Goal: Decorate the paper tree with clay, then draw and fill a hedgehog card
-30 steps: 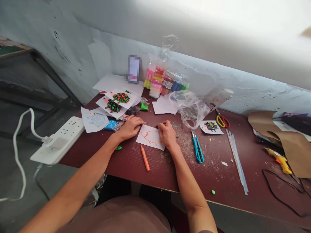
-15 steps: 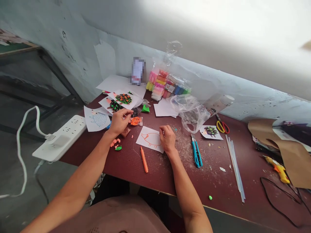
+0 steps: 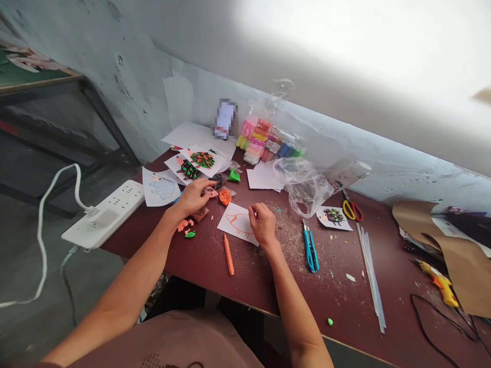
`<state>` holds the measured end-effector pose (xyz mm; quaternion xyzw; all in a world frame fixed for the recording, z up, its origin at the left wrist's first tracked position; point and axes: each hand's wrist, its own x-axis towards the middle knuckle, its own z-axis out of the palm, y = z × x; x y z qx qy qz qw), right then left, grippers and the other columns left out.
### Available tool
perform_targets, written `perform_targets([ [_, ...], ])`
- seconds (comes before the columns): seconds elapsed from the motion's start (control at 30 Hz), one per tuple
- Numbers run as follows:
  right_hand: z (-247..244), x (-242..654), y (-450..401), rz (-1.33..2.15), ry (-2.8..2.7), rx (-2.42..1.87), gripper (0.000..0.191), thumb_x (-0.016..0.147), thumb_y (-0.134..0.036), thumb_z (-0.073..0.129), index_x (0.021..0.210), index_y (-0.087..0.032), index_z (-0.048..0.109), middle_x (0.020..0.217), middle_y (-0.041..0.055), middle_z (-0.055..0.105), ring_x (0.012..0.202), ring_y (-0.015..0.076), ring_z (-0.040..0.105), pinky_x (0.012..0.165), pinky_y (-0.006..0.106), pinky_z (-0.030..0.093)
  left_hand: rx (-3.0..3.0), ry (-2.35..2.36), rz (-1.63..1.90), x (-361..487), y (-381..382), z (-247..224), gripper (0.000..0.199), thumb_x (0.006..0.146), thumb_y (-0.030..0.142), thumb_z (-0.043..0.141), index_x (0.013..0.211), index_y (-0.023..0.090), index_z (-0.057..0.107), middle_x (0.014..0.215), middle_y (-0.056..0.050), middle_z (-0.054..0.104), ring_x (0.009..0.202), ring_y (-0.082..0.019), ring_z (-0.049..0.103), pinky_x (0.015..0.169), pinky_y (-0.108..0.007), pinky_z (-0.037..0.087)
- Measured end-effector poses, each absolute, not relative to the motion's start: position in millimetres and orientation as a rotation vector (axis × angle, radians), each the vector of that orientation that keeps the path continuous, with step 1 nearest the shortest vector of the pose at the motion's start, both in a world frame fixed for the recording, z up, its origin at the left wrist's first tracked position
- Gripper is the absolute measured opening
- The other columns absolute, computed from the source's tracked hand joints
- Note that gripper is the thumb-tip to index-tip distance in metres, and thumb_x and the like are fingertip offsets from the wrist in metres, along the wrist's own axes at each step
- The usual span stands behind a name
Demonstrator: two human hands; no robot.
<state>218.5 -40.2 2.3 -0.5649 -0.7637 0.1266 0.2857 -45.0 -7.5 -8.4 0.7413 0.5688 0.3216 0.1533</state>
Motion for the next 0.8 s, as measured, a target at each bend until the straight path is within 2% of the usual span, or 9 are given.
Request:
perform_targets([
  [0.13, 8.6, 215.9, -36.7, 0.347, -2.083, -1.536, 0.024, 0.096, -0.028, 0.049, 0.082, -0.020, 0.066, 0.077, 0.0052, 0.065, 0.068, 0.0171, 0.056, 0.068, 0.028, 0.041, 2.257, 1.696, 0.757, -44.2, -11.4, -6.4, 0.044, 0.076, 0.003, 0.056, 0.111, 0.020, 0.077, 0.114, -0.012, 0.075, 0.112, -0.032, 0.062, 0.099, -0.049, 0.047],
  [0.23, 16.4, 206.2, -29.6, 0.371, -2.155, -1.562, 0.021, 0.096, -0.025, 0.051, 0.084, -0.019, 0.068, 0.081, 0.0056, 0.067, 0.072, 0.0170, 0.059, 0.069, 0.027, 0.041, 2.222, 1.758, 0.720, -41.3, -9.7, -3.5, 0.033, 0.085, 0.005, 0.052, 0.098, 0.019, 0.079, 0.101, -0.014, 0.076, 0.107, -0.033, 0.065, 0.097, -0.051, 0.047],
  [0.37, 26.3, 181.0, -14.0, 0.409, -2.245, -1.651, 0.019, 0.097, -0.029, 0.056, 0.100, -0.021, 0.072, 0.099, 0.0068, 0.072, 0.084, 0.0183, 0.064, 0.073, 0.027, 0.042, 1.908, 1.594, 1.072, -38.4, -4.1, 5.1, 0.018, 0.093, 0.024, 0.062, 0.095, 0.018, 0.079, 0.099, -0.012, 0.079, 0.100, -0.029, 0.070, 0.098, -0.047, 0.050],
  [0.47, 28.0, 160.1, -0.3, 0.437, -2.228, -1.806, 0.032, 0.098, -0.039, 0.059, 0.122, -0.021, 0.068, 0.108, 0.0091, 0.073, 0.095, 0.0217, 0.066, 0.074, 0.028, 0.043, 1.462, 1.197, 1.355, -33.2, -0.3, 12.2, 0.025, 0.089, 0.038, 0.069, 0.097, 0.015, 0.076, 0.098, -0.010, 0.079, 0.093, -0.024, 0.073, 0.092, -0.040, 0.056],
  [0.5, 27.4, 154.2, 4.2, 0.438, -2.246, -1.843, 0.032, 0.097, -0.039, 0.060, 0.122, -0.020, 0.068, 0.110, 0.0102, 0.073, 0.096, 0.0227, 0.067, 0.074, 0.028, 0.043, 1.320, 1.098, 1.393, -30.6, 1.0, 14.3, 0.031, 0.084, 0.043, 0.074, 0.094, 0.014, 0.075, 0.095, -0.009, 0.079, 0.088, -0.023, 0.074, 0.089, -0.038, 0.058],
  [0.6, 23.7, 142.8, 16.7, 0.460, -2.266, -1.889, 0.022, 0.094, -0.033, 0.062, 0.106, -0.019, 0.073, 0.106, 0.0112, 0.075, 0.094, 0.0233, 0.067, 0.072, 0.028, 0.042, 1.032, 0.924, 1.403, -21.9, 5.6, 19.8, 0.046, 0.070, 0.051, 0.085, 0.091, 0.013, 0.071, 0.086, -0.007, 0.078, 0.076, -0.020, 0.074, 0.076, -0.035, 0.061],
  [0.7, 19.9, 143.5, 26.5, 0.535, -2.118, -1.851, 0.017, 0.091, -0.026, 0.060, 0.099, -0.020, 0.074, 0.096, 0.0074, 0.076, 0.087, 0.0211, 0.066, 0.071, 0.028, 0.042, 0.914, 0.854, 1.358, -16.2, 9.7, 22.7, 0.051, 0.067, 0.053, 0.088, 0.091, 0.013, 0.068, 0.079, -0.006, 0.077, 0.069, -0.020, 0.074, 0.064, -0.032, 0.062],
  [0.8, 19.5, 155.3, 29.1, 0.588, -1.901, -1.700, 0.020, 0.089, -0.026, 0.058, 0.099, -0.020, 0.075, 0.096, 0.0057, 0.075, 0.083, 0.0186, 0.063, 0.074, 0.028, 0.044, 0.867, 0.861, 1.327, -15.2, 11.1, 21.4, 0.050, 0.069, 0.051, 0.088, 0.092, 0.013, 0.064, 0.074, -0.005, 0.075, 0.066, -0.021, 0.075, 0.056, -0.030, 0.062],
])
